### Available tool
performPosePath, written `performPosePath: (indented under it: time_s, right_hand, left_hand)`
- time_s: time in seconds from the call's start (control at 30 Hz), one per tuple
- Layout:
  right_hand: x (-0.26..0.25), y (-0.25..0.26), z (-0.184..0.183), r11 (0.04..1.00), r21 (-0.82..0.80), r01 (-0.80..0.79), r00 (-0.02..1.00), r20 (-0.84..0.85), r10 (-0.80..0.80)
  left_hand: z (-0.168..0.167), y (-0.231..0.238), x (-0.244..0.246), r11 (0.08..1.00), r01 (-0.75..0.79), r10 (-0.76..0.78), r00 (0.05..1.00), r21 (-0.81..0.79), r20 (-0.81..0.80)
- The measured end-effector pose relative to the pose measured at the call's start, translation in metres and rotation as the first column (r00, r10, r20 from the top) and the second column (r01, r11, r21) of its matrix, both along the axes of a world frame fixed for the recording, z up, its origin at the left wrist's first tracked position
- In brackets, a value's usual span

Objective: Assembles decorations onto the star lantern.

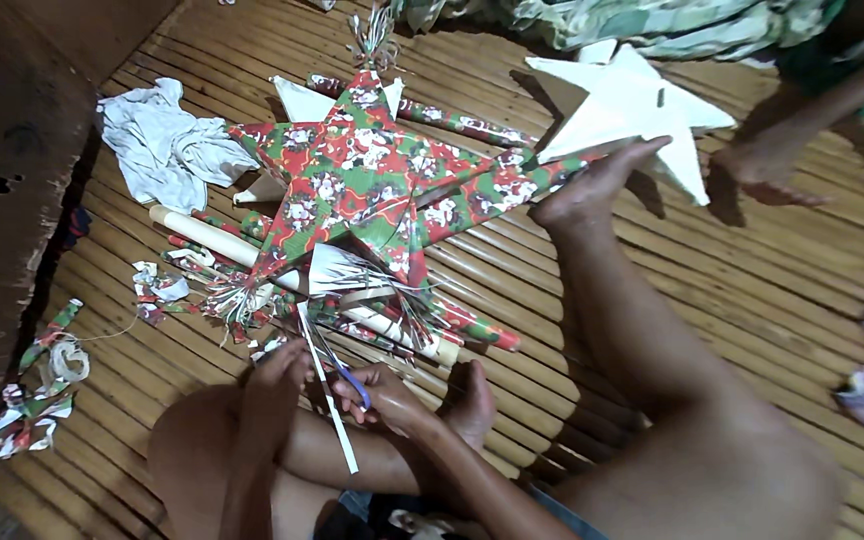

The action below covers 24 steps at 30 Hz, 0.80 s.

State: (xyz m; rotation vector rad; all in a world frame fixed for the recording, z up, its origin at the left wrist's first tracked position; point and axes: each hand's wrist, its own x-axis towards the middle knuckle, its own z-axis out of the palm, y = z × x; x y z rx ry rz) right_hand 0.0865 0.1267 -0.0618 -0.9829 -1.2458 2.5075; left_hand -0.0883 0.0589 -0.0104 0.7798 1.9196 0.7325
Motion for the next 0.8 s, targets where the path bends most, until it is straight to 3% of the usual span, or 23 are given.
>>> performPosePath:
  time_s: [0.07, 0.17, 0.33, 0.5, 0.63, 0.8]
  right_hand:
    - [0.003, -0.001, -0.001, 0.999, -0.012, -0.030, 1.000, 0.007, 0.030]
    - [0.007, -0.004, -0.001, 0.998, -0.035, -0.050, 0.999, 0.005, 0.050]
    - [0.019, -0.010, 0.001, 0.995, -0.081, -0.061, 0.998, 0.006, 0.062]
    - [0.030, -0.023, 0.003, 0.984, -0.172, -0.043, 0.997, 0.061, 0.054]
    - [0.038, -0.029, -0.013, 0.969, -0.243, -0.050, 0.999, 0.009, 0.054]
    - [0.059, -0.032, -0.015, 0.989, -0.138, 0.052, 0.996, 0.082, -0.041]
  left_hand:
    - [0.001, -0.020, 0.016, 0.996, 0.089, -0.090, 0.994, -0.013, -0.063]
    - [-0.006, -0.037, 0.038, 0.997, 0.080, -0.077, 0.992, 0.024, -0.105]
    - [-0.003, -0.033, 0.060, 0.992, 0.043, -0.072, 0.963, -0.116, -0.259]
    - [0.000, -0.031, 0.072, 0.982, 0.047, -0.108, 0.934, -0.183, -0.341]
    - [-0.006, -0.029, 0.077, 0.977, 0.042, -0.135, 0.877, -0.207, -0.461]
    - [-0.009, -0.027, 0.082, 0.973, 0.032, -0.154, 0.823, -0.227, -0.547]
